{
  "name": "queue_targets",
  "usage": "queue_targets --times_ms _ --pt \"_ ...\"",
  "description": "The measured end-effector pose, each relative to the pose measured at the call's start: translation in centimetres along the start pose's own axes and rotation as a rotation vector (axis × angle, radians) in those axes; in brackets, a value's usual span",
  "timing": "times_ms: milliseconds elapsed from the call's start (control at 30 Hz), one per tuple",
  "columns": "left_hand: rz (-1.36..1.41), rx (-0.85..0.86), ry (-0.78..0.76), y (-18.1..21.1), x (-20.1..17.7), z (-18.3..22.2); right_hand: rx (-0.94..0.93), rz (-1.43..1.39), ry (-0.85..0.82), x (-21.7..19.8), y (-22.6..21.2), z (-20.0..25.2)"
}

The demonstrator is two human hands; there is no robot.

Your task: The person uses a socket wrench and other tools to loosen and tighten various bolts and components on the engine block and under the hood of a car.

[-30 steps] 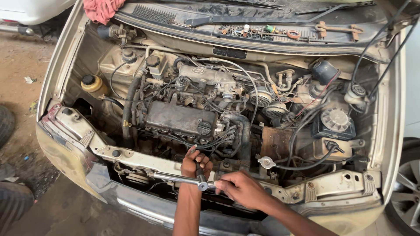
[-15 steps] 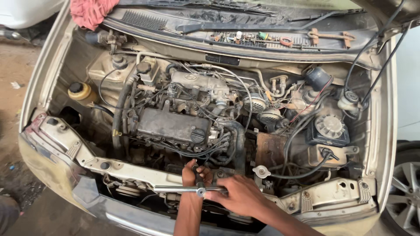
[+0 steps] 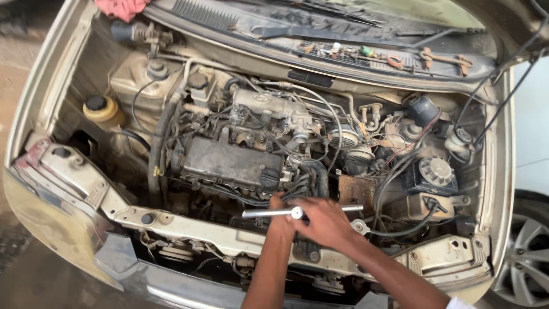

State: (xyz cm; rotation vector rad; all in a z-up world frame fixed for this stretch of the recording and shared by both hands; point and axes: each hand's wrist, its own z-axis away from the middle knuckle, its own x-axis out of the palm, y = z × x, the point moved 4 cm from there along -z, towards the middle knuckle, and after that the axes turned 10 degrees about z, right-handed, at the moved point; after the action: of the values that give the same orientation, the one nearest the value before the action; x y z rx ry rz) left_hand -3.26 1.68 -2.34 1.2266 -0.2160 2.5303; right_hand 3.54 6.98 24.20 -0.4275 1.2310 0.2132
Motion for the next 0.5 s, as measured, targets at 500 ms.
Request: queue_targets --times_ms 500 --pt "-1.7 0.883 0.28 14.6 4.9 19.7 0.055 -0.051 0.027 5.8 12.2 -13.1"
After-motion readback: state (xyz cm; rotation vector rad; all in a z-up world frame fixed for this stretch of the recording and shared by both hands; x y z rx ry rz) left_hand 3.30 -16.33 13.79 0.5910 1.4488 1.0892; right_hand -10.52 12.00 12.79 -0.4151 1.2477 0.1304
